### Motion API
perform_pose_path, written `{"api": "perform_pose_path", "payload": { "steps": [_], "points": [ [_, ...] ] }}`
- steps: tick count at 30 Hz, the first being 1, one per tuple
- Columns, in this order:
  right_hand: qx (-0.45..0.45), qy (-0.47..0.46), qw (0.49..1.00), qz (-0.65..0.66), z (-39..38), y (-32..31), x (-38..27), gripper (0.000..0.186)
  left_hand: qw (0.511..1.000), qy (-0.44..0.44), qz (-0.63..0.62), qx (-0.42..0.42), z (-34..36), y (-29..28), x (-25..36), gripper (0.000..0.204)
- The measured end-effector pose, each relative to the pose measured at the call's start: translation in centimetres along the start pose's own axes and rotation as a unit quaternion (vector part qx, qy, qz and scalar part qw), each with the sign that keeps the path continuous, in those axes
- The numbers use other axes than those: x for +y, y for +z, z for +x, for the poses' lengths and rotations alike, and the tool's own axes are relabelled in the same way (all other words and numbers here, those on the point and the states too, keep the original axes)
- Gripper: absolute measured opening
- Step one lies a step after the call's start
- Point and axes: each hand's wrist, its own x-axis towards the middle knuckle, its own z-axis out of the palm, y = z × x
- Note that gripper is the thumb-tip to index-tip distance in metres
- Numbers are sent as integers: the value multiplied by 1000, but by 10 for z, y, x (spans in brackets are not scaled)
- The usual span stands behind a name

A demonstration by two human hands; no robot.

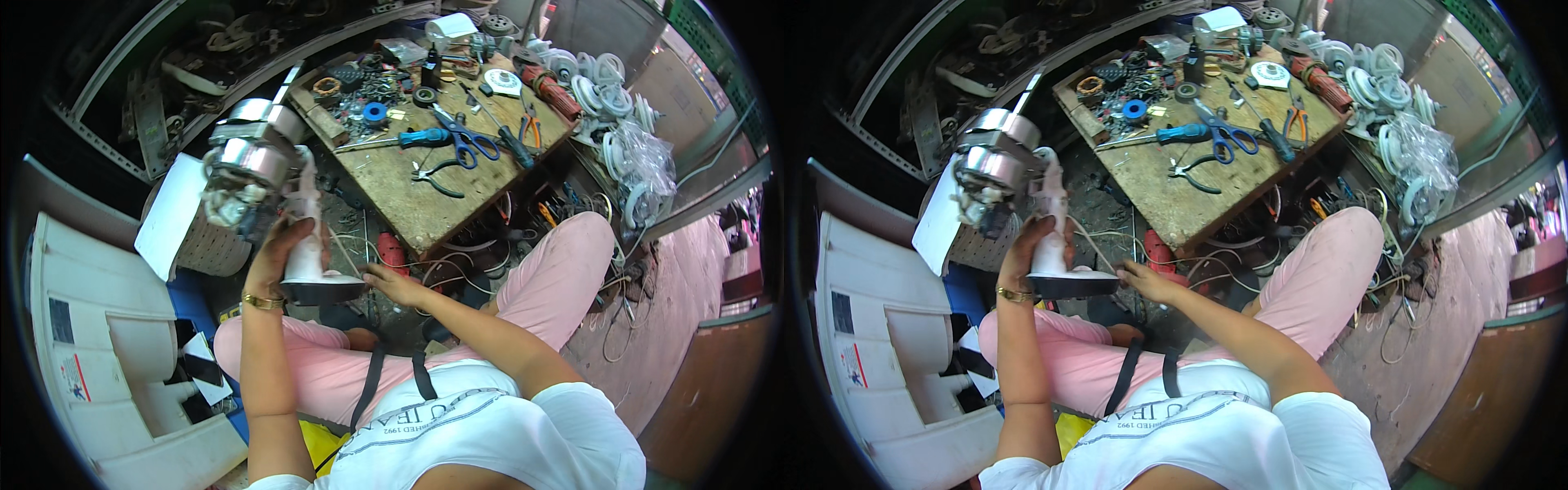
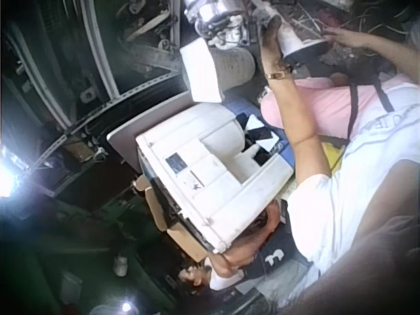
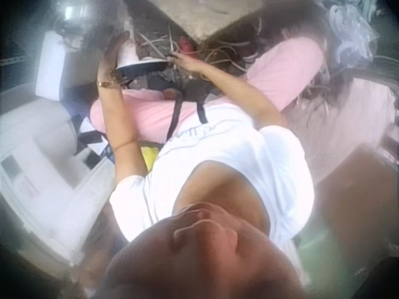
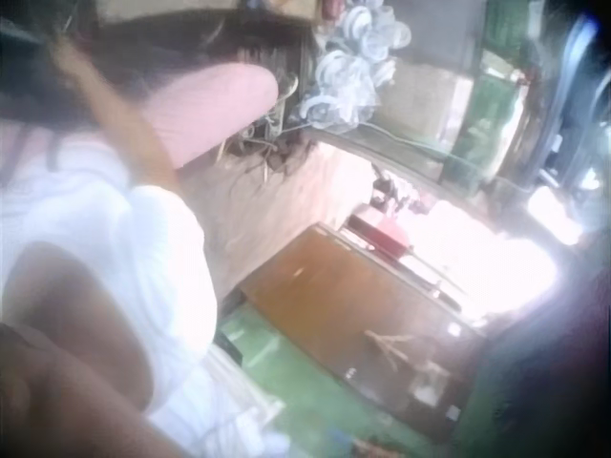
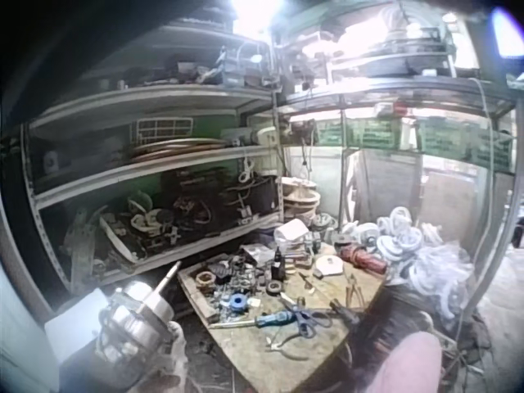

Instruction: The person disassembles an electric fan motor using a screwdriver, removing the front casing and inspecting the internal components by hand.

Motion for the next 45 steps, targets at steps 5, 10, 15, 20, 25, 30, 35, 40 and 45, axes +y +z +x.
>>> {"api": "perform_pose_path", "payload": {
  "steps": [5,10,15,20,25,30,35,40,45],
  "points": [
    [-14,98,964,-248,-64,-32,32,42,993,-4,-113,-19,-4,-14,17,58],
    [-102,342,825,-437,-106,-111,23,29,992,51,-118,3,-10,-19,32,57],
    [49,140,906,-396,-140,-225,-124,26,985,70,-156,-31,-8,-18,39,55],
    [280,29,853,-439,-162,-285,-227,14,980,53,-187,-47,-7,-16,35,55],
    [453,82,726,-511,-215,-344,-244,16,983,100,-152,-23,-6,-20,43,56],
    [453,233,772,-380,-273,-356,-195,38,978,122,-165,-26,-10,-14,57,56],
    [538,77,832,112,-283,-338,-192,37,986,112,-124,-5,-11,-17,54,56],
    [569,-207,685,407,-299,-329,-228,29,991,83,-77,67,-5,-48,38,56],
    [401,-163,770,469,-399,-345,-177,13,992,94,-65,52,2,-51,19,52]
  ]
}}
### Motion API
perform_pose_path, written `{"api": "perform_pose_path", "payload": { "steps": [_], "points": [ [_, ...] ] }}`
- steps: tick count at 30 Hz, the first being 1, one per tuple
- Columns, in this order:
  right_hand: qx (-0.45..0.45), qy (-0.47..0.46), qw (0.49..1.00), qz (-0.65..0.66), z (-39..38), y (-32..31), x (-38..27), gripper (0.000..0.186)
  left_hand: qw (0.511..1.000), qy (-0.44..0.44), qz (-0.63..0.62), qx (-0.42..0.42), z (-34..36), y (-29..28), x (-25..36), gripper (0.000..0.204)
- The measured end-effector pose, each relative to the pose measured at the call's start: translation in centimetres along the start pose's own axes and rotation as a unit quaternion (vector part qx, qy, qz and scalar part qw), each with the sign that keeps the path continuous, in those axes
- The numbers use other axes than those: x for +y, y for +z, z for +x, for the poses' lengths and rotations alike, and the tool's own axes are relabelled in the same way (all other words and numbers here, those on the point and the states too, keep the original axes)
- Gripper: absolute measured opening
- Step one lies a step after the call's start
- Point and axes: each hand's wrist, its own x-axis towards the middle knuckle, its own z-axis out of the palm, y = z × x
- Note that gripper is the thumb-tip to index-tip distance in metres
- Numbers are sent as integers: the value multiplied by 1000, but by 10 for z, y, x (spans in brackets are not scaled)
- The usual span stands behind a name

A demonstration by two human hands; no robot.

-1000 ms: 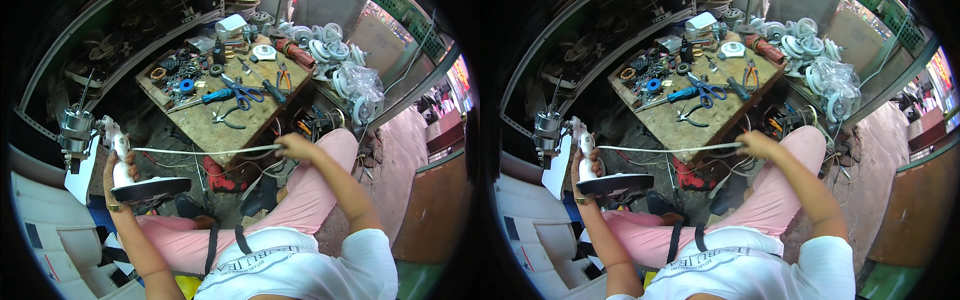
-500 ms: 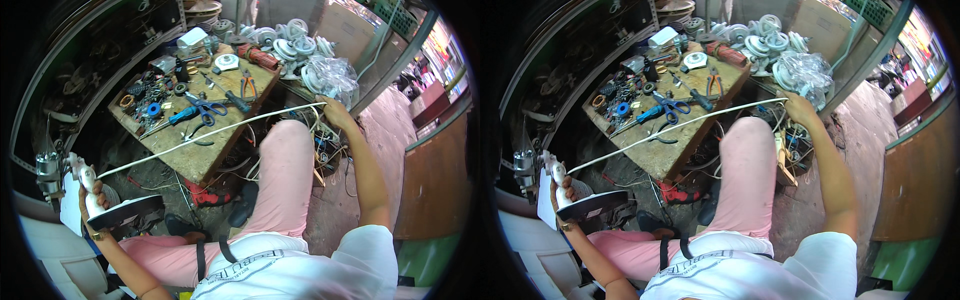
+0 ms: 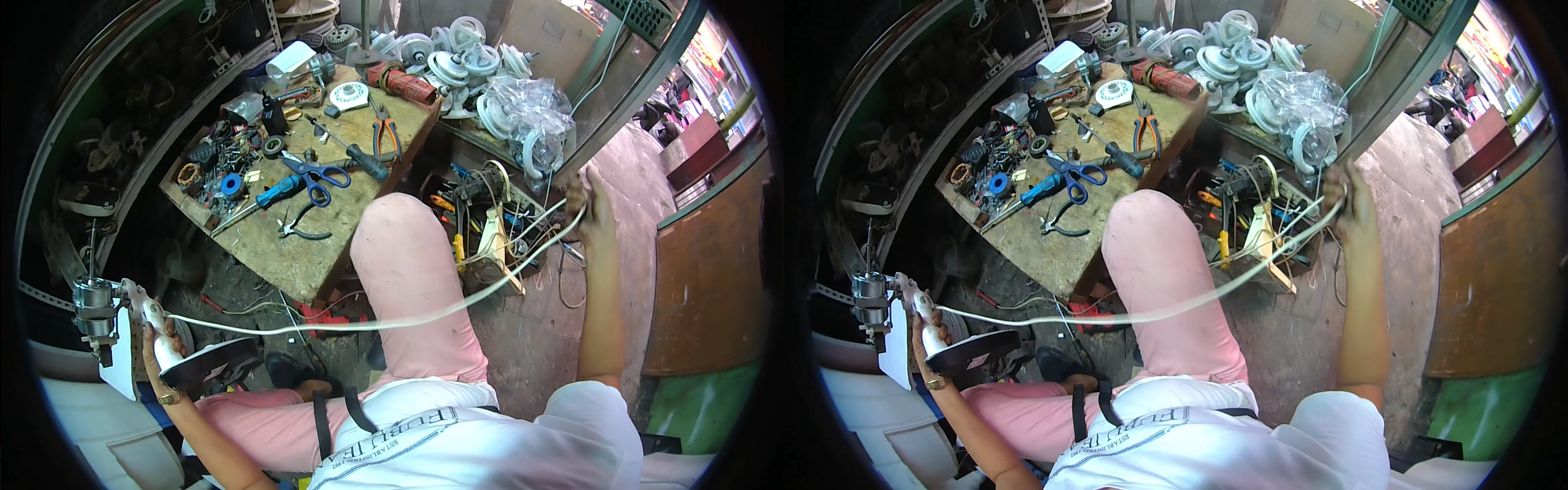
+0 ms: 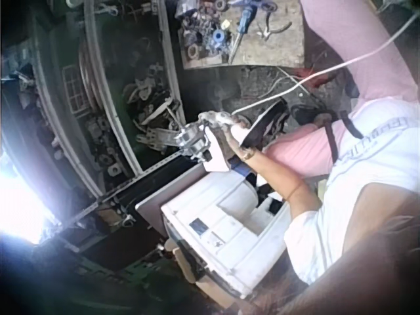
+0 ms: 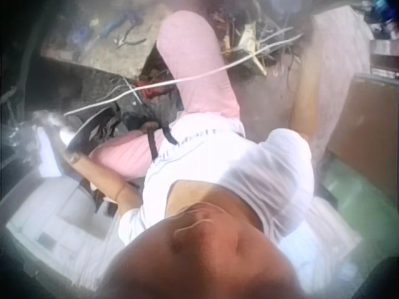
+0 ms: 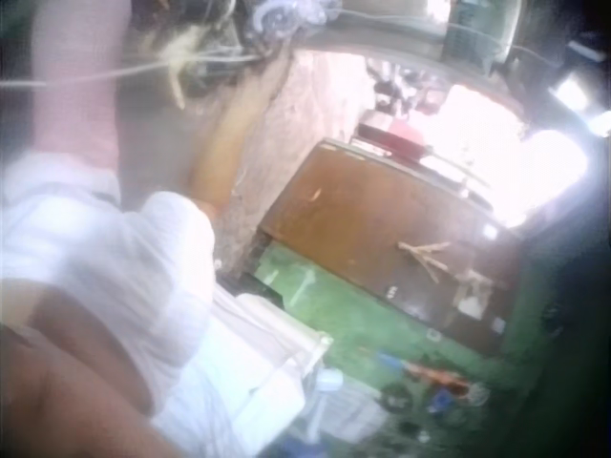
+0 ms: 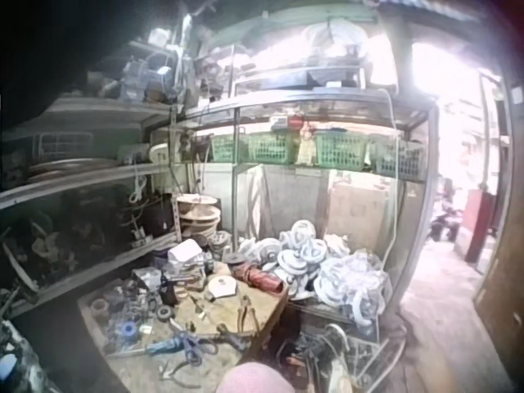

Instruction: The person disassembles an electric fan motor using a screwdriver, removing the front casing and inspecting the internal components by hand.

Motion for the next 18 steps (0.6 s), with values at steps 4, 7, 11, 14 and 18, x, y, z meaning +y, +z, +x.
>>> {"api": "perform_pose_path", "payload": {
  "steps": [4,7,11,14,18],
  "points": [
    [223,104,890,-384,-75,-24,68,26,998,-5,-55,-15,-9,-19,8,57],
    [140,459,611,-629,-147,-94,95,49,999,-11,-41,-8,-9,-18,2,55],
    [110,546,479,-679,-137,-189,79,44,1000,-11,-29,1,-10,-9,-3,56],
    [294,326,536,-721,-69,-177,74,36,999,-20,-29,6,-6,6,-7,57],
    [161,199,498,-829,-19,-159,109,32,1000,-15,-24,7,-2,9,-13,56]
  ]
}}
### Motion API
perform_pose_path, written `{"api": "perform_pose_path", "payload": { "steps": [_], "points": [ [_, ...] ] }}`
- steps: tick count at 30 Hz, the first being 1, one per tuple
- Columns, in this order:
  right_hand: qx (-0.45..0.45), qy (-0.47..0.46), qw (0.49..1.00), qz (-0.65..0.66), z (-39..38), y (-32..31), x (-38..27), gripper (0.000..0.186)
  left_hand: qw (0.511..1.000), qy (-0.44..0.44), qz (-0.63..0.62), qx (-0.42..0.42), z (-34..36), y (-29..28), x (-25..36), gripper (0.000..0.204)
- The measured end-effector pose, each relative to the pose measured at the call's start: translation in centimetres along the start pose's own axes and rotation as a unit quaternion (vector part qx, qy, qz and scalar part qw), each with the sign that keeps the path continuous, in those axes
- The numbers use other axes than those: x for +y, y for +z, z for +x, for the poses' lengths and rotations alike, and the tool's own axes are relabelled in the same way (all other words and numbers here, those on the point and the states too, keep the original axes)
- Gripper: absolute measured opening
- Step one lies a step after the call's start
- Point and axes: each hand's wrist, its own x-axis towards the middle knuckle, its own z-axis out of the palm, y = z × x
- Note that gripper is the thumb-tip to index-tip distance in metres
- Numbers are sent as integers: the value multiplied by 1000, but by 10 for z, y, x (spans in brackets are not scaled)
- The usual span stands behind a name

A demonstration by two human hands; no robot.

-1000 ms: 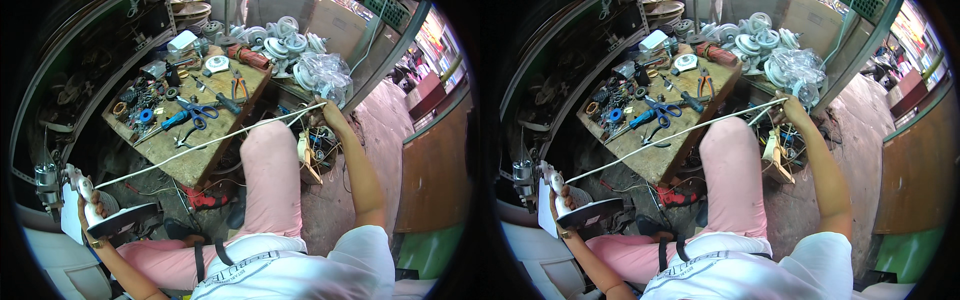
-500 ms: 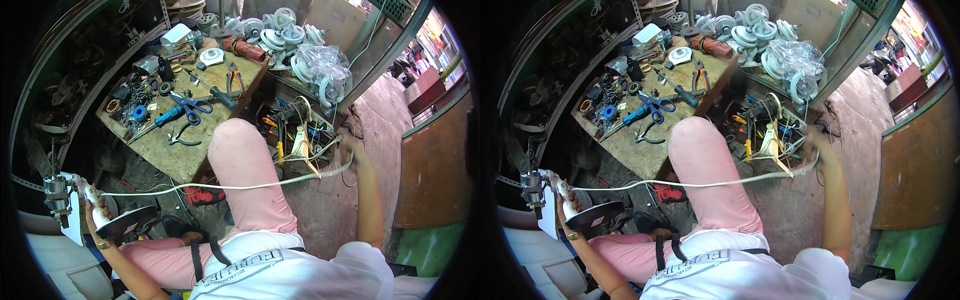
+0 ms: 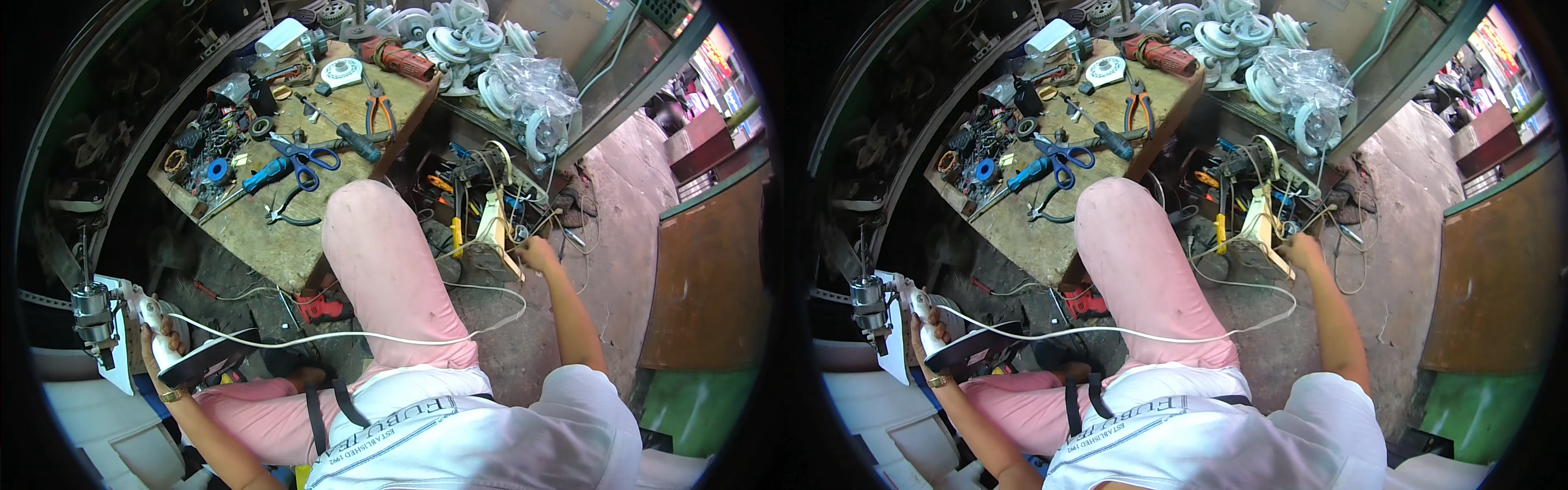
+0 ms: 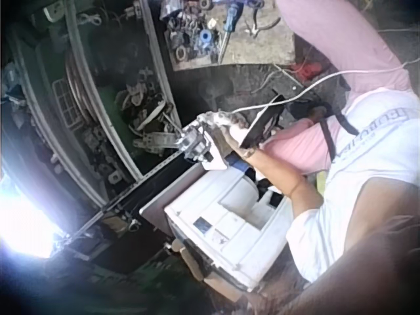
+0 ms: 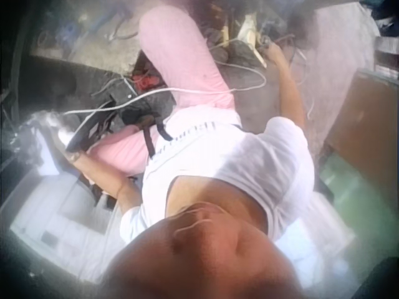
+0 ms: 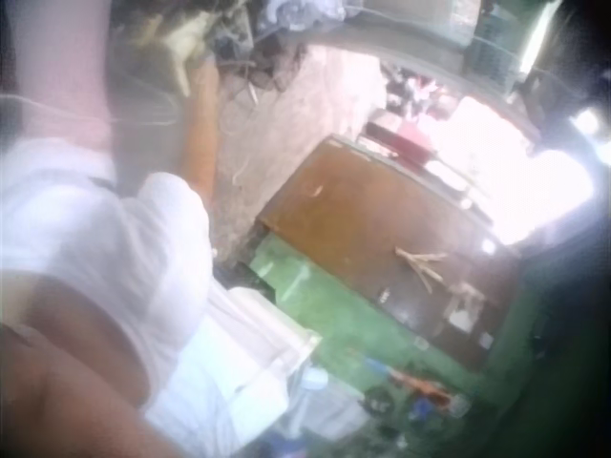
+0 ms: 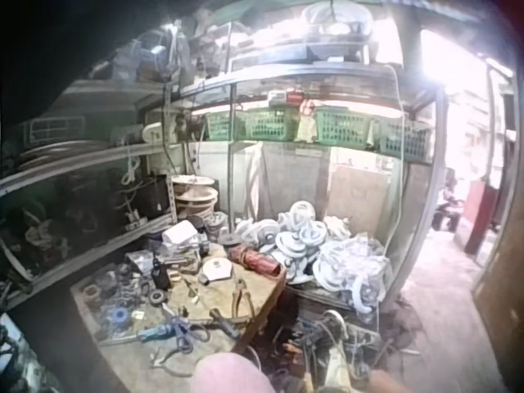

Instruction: The person disassembles an electric fan motor using a screwdriver, removing the front casing and inspecting the internal components by hand.

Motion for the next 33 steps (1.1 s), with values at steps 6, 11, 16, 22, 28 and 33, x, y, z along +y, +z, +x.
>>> {"api": "perform_pose_path", "payload": {
  "steps": [6,11,16,22,28,33],
  "points": [
    [-97,-159,976,-116,-41,55,-101,25,1000,-14,-5,24,-6,-23,3,59],
    [-20,-163,984,75,-26,131,-121,29,999,-24,-26,39,-4,-42,-3,60],
    [39,-136,987,76,31,266,-88,29,999,-20,-21,-40,6,-13,-5,59],
    [-3,-82,995,50,12,241,-96,30,1000,-18,-4,17,1,-12,-9,59],
    [-4,-72,996,52,13,243,-96,32,998,-32,-56,-15,9,-10,-13,54],
    [-12,-67,996,55,22,253,-92,33,1000,-16,-22,3,12,1,-16,58]
  ]
}}
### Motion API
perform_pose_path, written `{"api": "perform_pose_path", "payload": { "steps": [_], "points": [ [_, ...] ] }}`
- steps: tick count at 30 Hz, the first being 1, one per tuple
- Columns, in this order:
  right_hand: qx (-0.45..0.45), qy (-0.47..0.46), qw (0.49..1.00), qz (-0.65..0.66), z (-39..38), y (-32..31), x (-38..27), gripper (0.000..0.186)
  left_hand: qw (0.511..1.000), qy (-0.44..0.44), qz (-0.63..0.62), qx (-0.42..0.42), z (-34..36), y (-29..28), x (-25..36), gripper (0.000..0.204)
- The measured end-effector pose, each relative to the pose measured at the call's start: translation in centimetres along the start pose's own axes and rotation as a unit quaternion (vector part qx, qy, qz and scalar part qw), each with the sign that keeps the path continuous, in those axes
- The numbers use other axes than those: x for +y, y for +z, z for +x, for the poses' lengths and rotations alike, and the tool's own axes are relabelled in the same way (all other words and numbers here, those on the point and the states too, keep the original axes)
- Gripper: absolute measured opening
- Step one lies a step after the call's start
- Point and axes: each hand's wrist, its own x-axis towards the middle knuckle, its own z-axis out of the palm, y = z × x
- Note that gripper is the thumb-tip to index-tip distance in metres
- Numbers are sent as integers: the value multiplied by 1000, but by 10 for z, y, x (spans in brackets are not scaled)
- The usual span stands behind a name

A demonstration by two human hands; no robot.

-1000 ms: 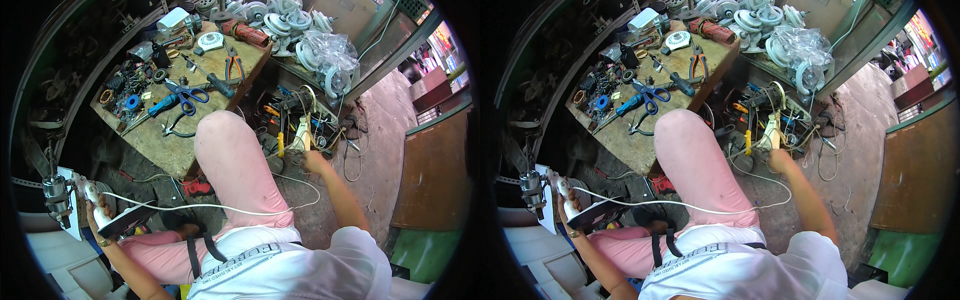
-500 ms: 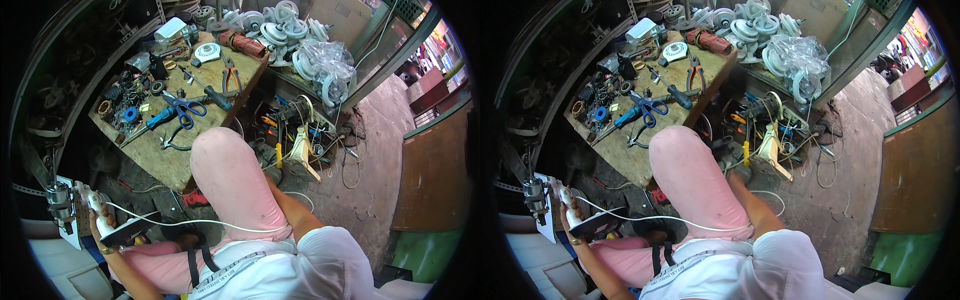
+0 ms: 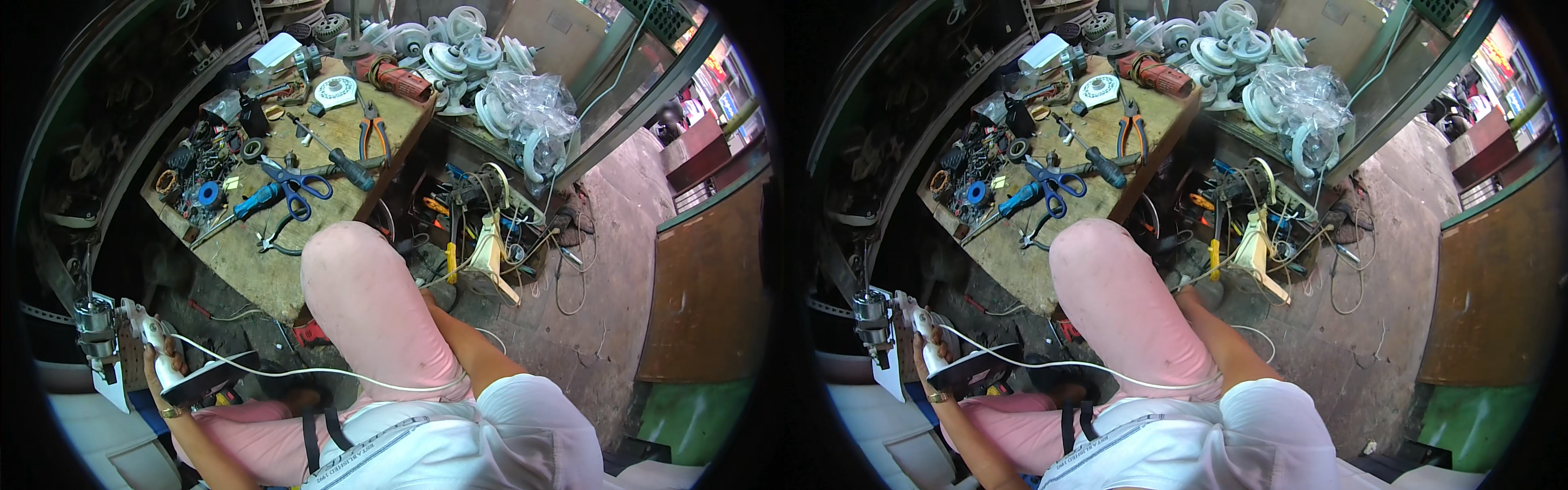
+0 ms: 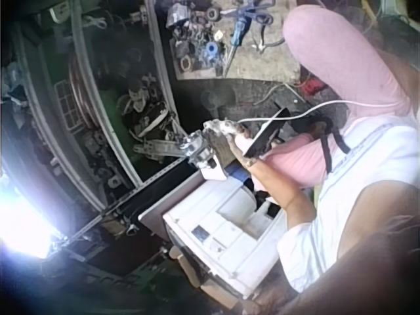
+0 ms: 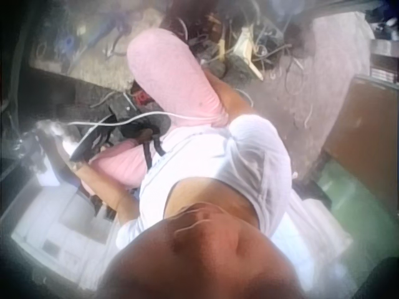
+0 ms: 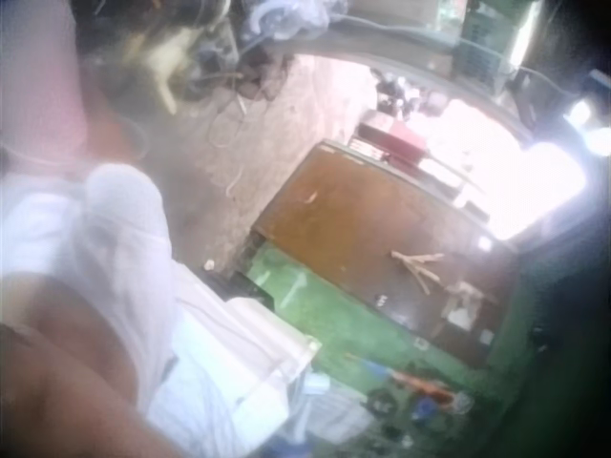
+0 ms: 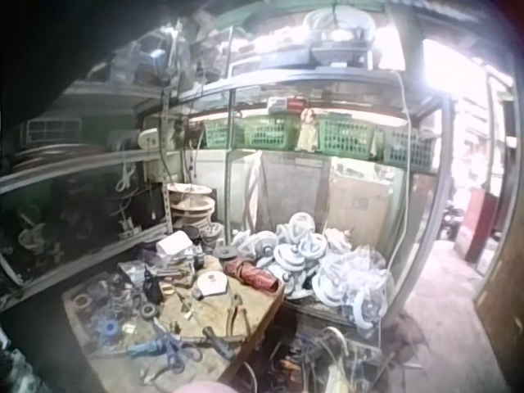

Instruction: The person disassembles an electric fan motor using a screwdriver, removing the front casing and inspecting the internal components by hand.

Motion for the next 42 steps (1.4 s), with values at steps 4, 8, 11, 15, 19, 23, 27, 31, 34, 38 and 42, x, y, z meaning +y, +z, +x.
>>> {"api": "perform_pose_path", "payload": {
  "steps": [4,8,11,15,19,23,27,31,34,38,42],
  "points": [
    [-22,-11,998,59,4,4,17,35,999,-11,15,31,6,9,-2,58],
    [-244,56,938,239,-79,-115,-27,29,998,-13,29,50,-4,-9,-3,57],
    [-173,2,939,298,-108,-217,-9,28,999,-22,31,38,6,4,-6,57],
    [136,42,915,378,-44,-310,35,29,998,-21,53,35,7,18,-7,59],
    [309,99,945,25,49,-332,47,29,995,-26,59,74,11,18,-11,62],
    [305,186,927,-114,111,-305,30,31,995,-24,54,85,13,32,-16,56],
    [324,215,915,-106,140,-287,42,29,994,-38,48,92,18,33,-18,56],
    [293,175,930,-136,144,-283,51,24,993,-36,72,92,22,41,-22,52],
    [306,164,926,-148,151,-279,55,21,990,-44,79,107,28,43,-26,43],
    [312,165,924,-148,161,-279,64,19,986,-65,95,122,41,55,-29,40],
    [267,166,937,-155,170,-282,65,19,987,-69,81,118,53,56,-35,39]
  ]
}}
